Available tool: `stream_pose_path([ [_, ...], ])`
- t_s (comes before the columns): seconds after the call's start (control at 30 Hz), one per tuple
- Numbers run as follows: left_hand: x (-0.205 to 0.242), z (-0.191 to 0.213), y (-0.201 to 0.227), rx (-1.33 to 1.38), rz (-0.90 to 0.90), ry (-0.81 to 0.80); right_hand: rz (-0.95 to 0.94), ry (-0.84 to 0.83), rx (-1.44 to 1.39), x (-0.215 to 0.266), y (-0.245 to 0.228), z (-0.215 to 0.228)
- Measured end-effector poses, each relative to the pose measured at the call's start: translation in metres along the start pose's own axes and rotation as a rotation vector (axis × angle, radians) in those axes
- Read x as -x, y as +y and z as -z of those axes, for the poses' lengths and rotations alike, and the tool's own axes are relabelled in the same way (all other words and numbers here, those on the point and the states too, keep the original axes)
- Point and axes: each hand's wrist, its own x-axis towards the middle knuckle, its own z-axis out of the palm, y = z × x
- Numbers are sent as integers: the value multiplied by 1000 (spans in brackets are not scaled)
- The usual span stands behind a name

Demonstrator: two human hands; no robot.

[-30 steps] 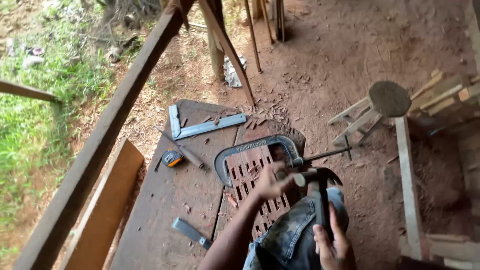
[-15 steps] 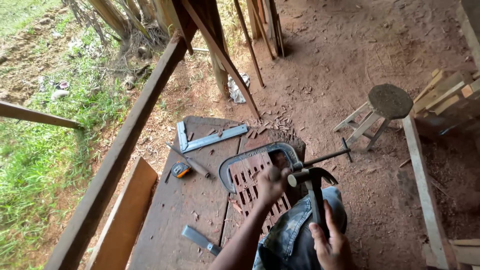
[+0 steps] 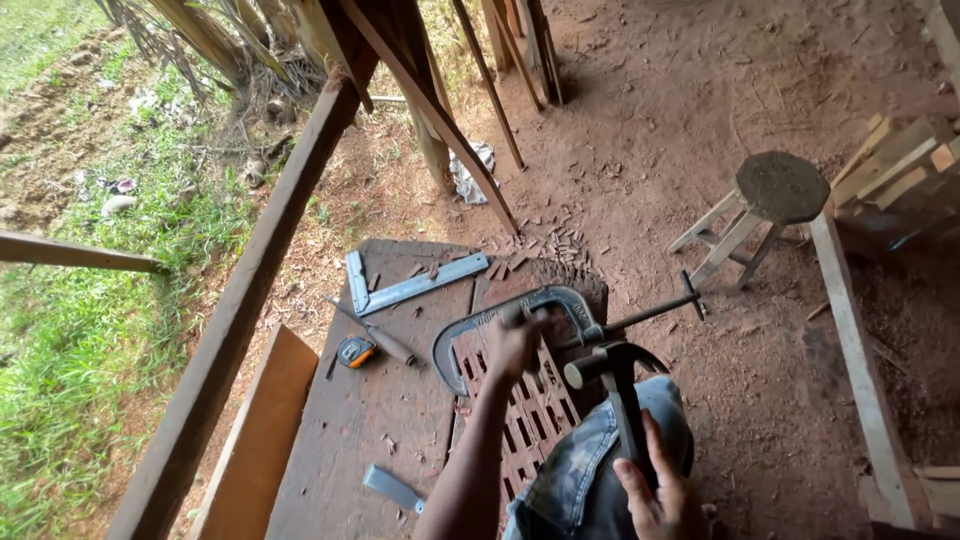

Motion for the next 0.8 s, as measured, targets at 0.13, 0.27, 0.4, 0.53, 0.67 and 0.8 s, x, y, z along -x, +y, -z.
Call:
stream_pose_path([
  [0.13,44,31,38,286,-216,-174,-40,-39,147,3,-26,9],
  [0.27,32,45,51,407,-370,-229,-153,-99,350,0,-22,12],
  [0.4,44,31,44,83,-313,-158,12,-36,228,3,-6,7],
  [0.53,35,24,8,-3,-416,10,97,-23,170,4,-6,6],
  [0.67,26,17,-4,-248,-606,235,94,-104,211,2,-2,9],
  [0.8,42,18,15,-158,-375,-1,77,11,235,3,6,1],
])
